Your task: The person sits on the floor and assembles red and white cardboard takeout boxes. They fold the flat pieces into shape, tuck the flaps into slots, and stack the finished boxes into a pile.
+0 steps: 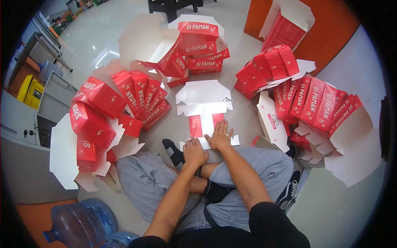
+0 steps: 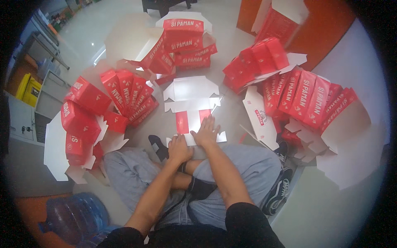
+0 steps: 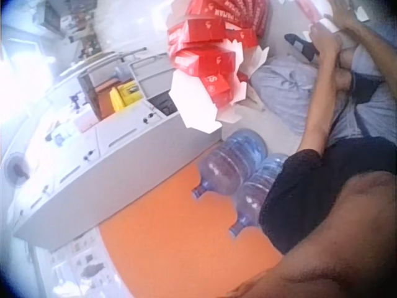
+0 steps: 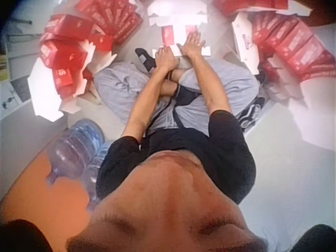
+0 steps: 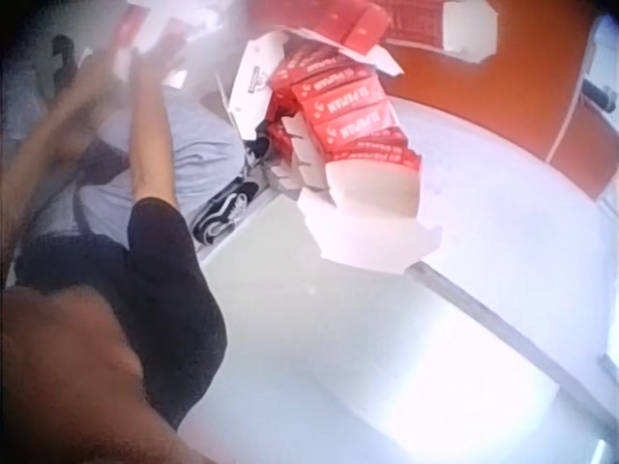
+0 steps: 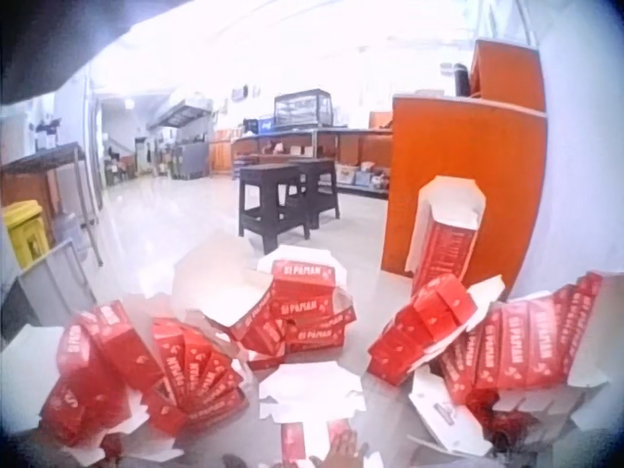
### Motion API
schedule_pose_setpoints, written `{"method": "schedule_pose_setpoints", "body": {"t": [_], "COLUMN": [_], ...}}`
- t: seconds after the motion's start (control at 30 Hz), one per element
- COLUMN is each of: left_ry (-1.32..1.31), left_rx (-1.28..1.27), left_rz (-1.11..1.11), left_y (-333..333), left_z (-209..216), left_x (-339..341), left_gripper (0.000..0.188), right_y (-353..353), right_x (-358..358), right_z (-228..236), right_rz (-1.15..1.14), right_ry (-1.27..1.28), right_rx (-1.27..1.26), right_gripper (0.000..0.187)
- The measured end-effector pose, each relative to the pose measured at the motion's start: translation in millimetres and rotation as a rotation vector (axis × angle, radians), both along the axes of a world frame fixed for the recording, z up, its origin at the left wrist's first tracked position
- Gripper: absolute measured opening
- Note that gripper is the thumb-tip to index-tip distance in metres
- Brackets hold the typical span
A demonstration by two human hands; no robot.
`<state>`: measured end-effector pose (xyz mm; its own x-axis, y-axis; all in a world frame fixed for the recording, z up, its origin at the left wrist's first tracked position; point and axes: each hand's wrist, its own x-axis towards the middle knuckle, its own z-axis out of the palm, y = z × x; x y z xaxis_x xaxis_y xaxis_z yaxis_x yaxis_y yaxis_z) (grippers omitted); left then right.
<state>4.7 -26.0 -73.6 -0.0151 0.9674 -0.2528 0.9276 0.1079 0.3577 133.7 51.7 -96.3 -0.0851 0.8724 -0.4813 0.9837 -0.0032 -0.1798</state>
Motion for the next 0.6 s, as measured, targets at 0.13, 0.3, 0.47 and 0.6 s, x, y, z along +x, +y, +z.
{"method": "schedule_pose_setpoints", "body": {"t": [0.13, 0.3, 0.47, 0.6], "left_ry": [-0.030, 0.045, 0.063, -0.001], "left_rx": [-0.224, -0.026, -0.022, 0.104], "left_rz": [0.026, 0.050, 0.008, 0.063], "left_y": [28, 69, 75, 51], "left_z": [25, -17, -34, -33], "left_x": [-4, -13, -7, 7], "left_gripper": [0.065, 0.084, 0.088, 0.076], "right_y": [2, 2, 1, 1], "right_x": [12, 3, 4, 8], "right_z": [0, 13, 7, 6], "right_rz": [-0.017, 0.019, 0.009, 0.010], "right_ry": [0.011, 0.023, 0.016, 0.032], "right_rx": [-0.016, -0.010, 0.034, 0.003], "right_gripper": [0.100, 0.100, 0.095, 0.093]}}
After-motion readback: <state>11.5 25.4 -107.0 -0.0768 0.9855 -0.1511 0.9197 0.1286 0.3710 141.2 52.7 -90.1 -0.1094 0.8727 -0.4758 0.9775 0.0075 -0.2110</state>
